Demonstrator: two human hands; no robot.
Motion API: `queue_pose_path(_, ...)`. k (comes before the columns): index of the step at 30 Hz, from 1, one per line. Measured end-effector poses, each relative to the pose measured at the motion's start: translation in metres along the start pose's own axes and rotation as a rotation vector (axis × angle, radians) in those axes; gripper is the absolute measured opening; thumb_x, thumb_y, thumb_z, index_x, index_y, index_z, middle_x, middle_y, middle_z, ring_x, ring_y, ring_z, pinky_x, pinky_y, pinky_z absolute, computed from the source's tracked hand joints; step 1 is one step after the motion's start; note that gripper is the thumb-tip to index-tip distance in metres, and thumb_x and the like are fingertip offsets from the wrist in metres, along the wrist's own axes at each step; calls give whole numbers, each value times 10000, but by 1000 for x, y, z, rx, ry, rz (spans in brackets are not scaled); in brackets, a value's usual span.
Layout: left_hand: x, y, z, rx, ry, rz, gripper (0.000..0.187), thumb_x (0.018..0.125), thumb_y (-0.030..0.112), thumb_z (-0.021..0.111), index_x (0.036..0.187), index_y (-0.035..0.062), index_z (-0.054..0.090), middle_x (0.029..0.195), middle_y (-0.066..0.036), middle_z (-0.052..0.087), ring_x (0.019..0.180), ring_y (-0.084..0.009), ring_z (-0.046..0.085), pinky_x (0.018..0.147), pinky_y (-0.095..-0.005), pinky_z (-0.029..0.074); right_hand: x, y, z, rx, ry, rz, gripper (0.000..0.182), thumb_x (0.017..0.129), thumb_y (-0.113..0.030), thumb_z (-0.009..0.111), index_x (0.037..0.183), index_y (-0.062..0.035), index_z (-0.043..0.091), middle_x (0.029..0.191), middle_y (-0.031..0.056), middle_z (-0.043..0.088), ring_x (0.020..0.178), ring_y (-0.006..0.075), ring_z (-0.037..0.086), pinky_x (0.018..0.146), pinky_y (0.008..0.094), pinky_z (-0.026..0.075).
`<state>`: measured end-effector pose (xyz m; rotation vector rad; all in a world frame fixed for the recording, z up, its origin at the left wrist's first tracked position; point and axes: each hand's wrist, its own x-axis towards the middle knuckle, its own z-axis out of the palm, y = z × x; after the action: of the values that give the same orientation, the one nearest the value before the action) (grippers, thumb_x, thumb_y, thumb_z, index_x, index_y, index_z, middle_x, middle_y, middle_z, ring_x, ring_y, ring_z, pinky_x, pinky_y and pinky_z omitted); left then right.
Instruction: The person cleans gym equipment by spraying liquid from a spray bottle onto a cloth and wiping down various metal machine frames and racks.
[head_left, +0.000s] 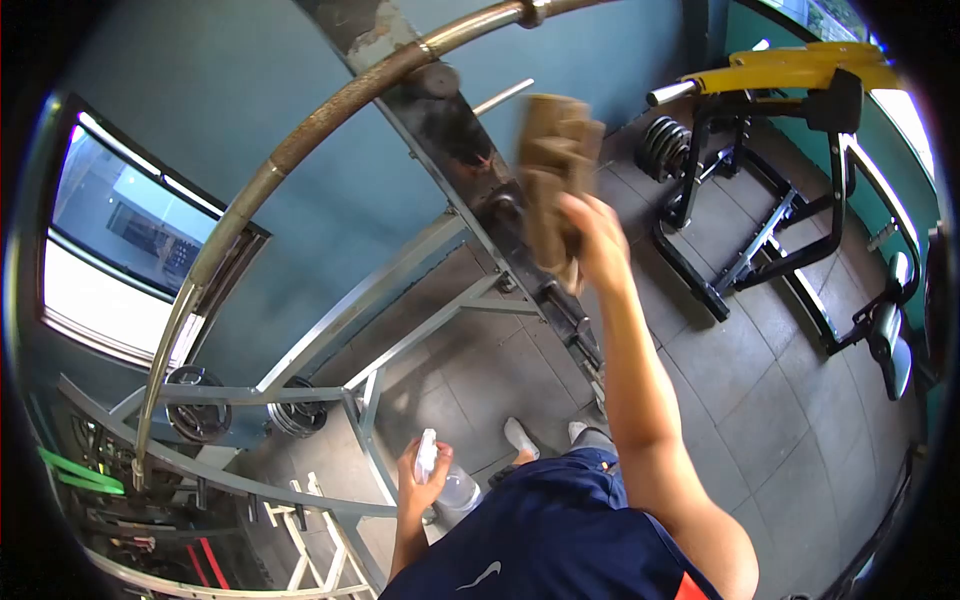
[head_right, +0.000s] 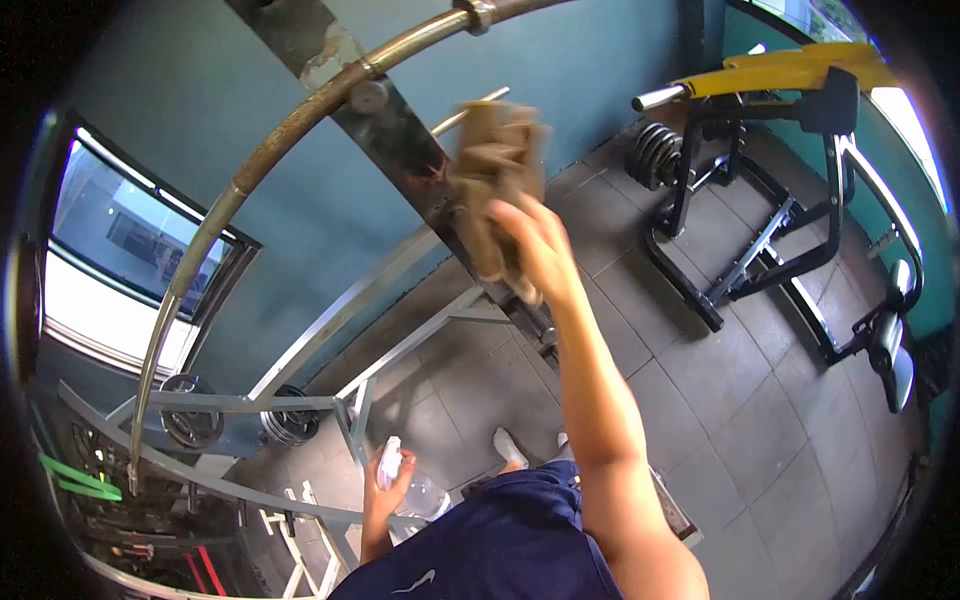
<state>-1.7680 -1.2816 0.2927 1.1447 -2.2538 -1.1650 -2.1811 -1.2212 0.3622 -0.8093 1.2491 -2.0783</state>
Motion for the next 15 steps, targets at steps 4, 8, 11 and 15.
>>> queue_pose_path(4, 15, 3, 8, 78, -73, 92, 129, 858, 134, 709, 855, 9, 680, 783, -99, 626, 711, -216, 622, 638, -338, 471, 51, 34, 1, 133, 78, 242, 492, 960, -388, 596, 1280, -14, 600, 1148, 147, 640, 1041, 188, 591, 901, 306, 482)
queue_pose_path(8, 56, 58, 20, 148, -102, 422, 111, 874, 112, 679, 896, 11, 639, 773, -120, 631, 679, -293, 629, 624, -371, 498, -4, 91, -7, 792, 480, 332, 416, 971, -320, 616, 1282, -44, 595, 1210, 121, 629, 1063, 216, 605, 905, 355, 506)
queue_pose_path(11, 101, 100, 38, 240, -109, 648, 106, 885, 115, 668, 892, 17, 628, 788, -145, 640, 693, -327, 647, 630, -398, 517, -54, 125, -36, 370, 493, 270, 392, 991, -310, 570, 1288, -55, 577, 1231, 115, 627, 1101, 245, 614, 934, 377, 511)
queue_pose_path(15, 163, 115, 80, 182, -83, 681, 148, 889, 147, 661, 866, 3, 635, 781, -150, 612, 691, -341, 632, 625, -431, 496, -110, 104, -73, 726, 639, -56, 436, 996, -354, 561, 1299, -41, 552, 1225, 117, 633, 1077, 243, 629, 944, 397, 524)
